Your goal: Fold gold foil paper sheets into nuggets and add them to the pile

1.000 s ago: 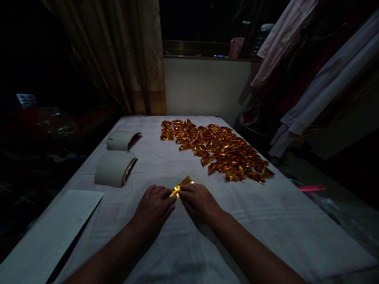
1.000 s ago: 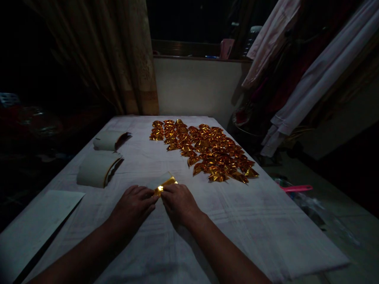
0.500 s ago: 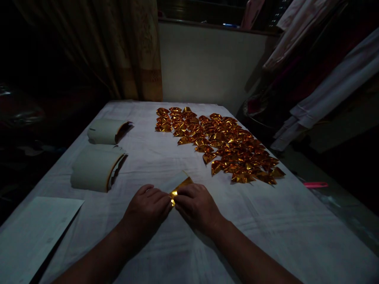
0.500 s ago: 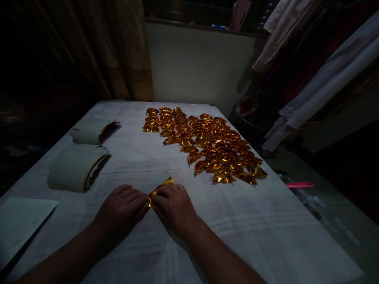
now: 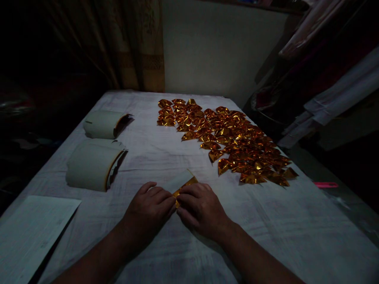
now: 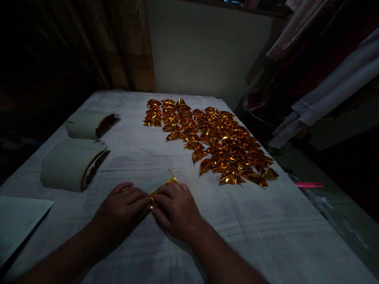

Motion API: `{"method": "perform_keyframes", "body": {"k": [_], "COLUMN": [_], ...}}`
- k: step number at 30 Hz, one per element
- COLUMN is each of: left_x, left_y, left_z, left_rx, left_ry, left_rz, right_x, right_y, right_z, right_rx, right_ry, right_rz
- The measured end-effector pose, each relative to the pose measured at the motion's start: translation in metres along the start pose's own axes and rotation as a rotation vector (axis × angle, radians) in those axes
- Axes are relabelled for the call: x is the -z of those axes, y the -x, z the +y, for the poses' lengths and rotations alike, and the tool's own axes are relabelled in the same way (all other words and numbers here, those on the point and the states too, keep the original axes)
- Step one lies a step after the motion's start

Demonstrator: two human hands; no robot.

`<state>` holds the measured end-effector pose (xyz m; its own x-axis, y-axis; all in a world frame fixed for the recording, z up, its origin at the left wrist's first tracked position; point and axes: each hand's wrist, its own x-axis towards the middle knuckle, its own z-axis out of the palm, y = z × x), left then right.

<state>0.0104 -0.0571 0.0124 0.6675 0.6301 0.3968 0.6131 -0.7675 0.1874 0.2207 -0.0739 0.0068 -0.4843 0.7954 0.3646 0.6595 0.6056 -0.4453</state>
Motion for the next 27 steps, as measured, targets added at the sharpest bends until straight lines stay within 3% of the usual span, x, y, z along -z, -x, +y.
{"method": "perform_keyframes", "body": {"k": [9, 15, 19, 23, 27], "left_x": [0.008, 0.006, 0.001, 0.002, 0.006], "left_y": [0.0, -0.001, -0.002, -0.002, 0.0], "left_z": [-0.006, -0.001, 0.001, -0.001, -0.005], "left_rx": [0.006, -0.019, -0.021, -0.004, 0.003], "left_ry": [0.146, 0.006, -0.023, -0.008, 0.084], "left_rz": [-0.073, -0.063, -0.018, -0.004, -0.071], "right_x": [-0.012, -0.008, -0.004, -0.006, -0.011], "right_y": [0.0, 0.001, -0.001, -0.001, -0.001], "right_z": [0.004, 0.003, 0.0, 0.0, 0.001], "right_rx": [0.004, -0.037, -0.043, 0.023, 0.058], "right_ry": [0.072, 0.028, -0.008, 0.041, 0.084], "right_rz": [0.05, 0.078, 0.025, 0.047, 0.112]}}
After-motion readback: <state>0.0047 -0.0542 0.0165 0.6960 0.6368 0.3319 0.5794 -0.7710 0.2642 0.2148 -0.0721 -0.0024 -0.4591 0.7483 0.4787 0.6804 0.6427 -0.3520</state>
